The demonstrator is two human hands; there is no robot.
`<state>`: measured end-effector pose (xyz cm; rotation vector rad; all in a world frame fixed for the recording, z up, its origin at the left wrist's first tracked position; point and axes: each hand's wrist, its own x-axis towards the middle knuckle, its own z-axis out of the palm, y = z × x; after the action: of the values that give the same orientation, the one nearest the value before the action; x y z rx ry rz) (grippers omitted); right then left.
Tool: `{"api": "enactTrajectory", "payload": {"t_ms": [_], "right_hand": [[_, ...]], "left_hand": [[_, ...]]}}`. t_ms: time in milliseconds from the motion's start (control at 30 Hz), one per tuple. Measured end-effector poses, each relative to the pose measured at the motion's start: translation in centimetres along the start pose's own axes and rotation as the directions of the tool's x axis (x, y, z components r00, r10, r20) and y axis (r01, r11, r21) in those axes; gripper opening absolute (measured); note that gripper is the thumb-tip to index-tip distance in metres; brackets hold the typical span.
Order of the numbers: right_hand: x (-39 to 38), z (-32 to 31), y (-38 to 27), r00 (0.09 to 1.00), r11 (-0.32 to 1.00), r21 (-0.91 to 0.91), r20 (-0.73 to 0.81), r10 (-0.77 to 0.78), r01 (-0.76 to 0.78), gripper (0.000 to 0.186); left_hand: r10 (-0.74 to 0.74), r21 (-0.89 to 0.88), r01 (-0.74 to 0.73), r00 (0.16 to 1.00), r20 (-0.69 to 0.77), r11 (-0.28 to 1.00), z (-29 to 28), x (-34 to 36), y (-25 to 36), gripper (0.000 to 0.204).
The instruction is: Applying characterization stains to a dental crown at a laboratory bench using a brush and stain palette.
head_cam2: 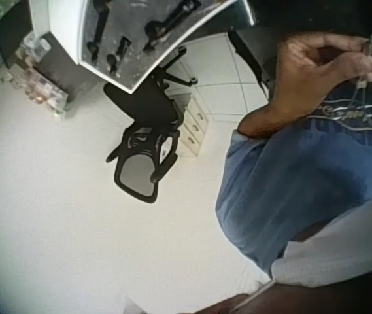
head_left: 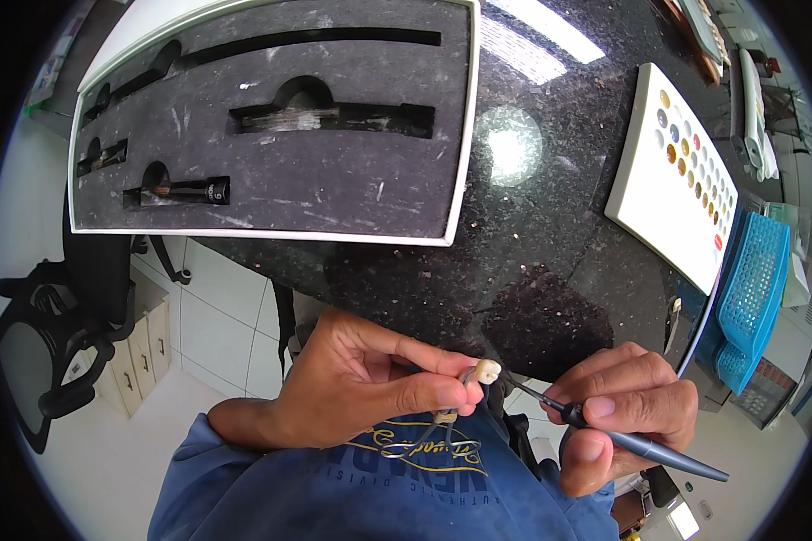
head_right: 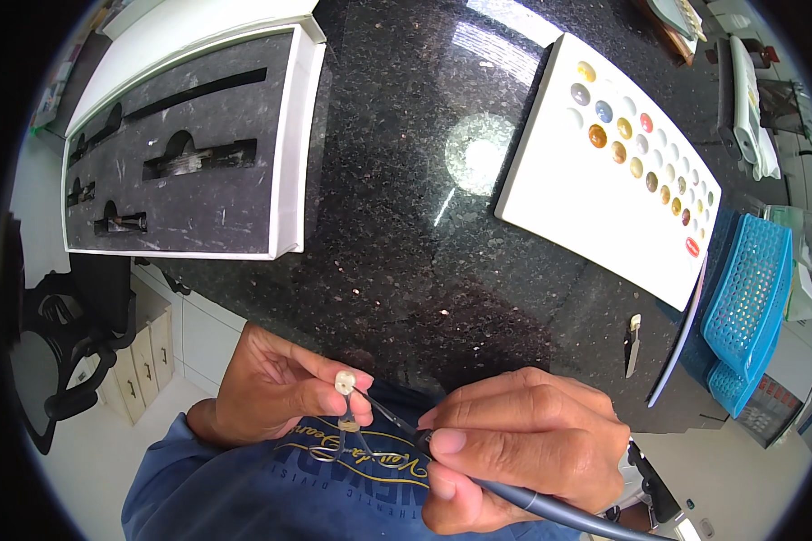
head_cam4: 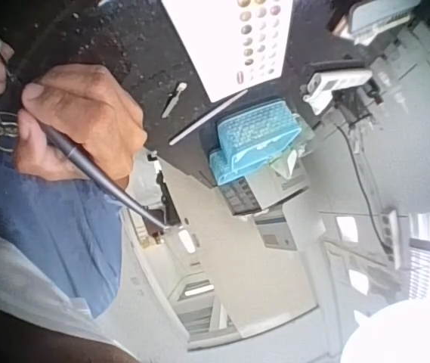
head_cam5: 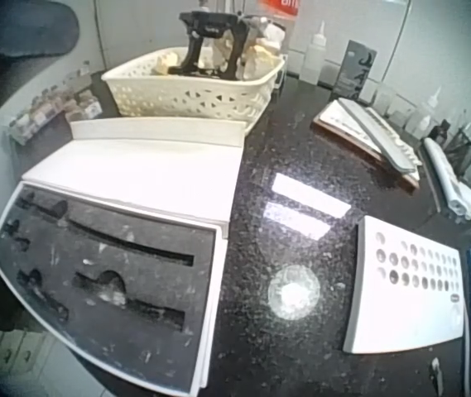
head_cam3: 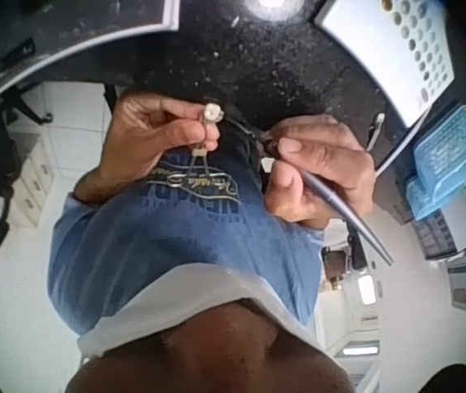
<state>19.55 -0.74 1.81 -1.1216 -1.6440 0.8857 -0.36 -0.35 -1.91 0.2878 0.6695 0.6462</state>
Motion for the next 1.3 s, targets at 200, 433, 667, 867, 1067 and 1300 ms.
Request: {"api": "enactTrajectory", "payload": {"t_ms": [200, 433, 667, 867, 1067, 1300], "right_hand": [[0.06, 0.01, 0.02, 1.0, 1.0, -0.026, -0.003, -0.004, 0.004, 0.027], [0.49, -0.6, 0.25, 0.995, 1.0, -0.005, 0.095, -0.001, 0.001, 0.027], [0.54, -0.62, 0.32, 0.995, 1.0, -0.01, 0.096, -0.007, 0.008, 0.027], [0.44, -0.44, 0.23, 0.996, 0.999, -0.033, 0.087, 0.009, -0.006, 0.028], [0.0, 0.02, -0.22, 0.987, 0.991, 0.107, -0.128, 0.096, -0.082, 0.015], [0.39, -0.49, -0.53, 0.997, 0.994, 0.066, 0.009, 0.083, -0.083, 0.019]], "left_hand": [[0.007, 0.0, -0.007, 1.0, 0.004, 1.0, -0.08, 0.01, -0.12, 0.02], [0.016, 0.019, -0.016, 1.0, -0.004, 1.0, -0.1, 0.05, -0.01, 0.018], [0.017, 0.014, -0.017, 1.0, 0.003, 1.0, -0.1, 0.07, -0.05, 0.019], [-0.006, 0.041, 0.006, 1.0, -0.008, 0.999, 0.02, -0.03, 0.21, 0.019], [0.062, 0.068, -0.062, 0.998, 0.004, 0.996, -0.14, 0.03, -0.21, 0.019], [0.064, 0.049, -0.064, 0.998, 0.004, 0.997, -0.02, -0.03, -0.17, 0.019]]}}
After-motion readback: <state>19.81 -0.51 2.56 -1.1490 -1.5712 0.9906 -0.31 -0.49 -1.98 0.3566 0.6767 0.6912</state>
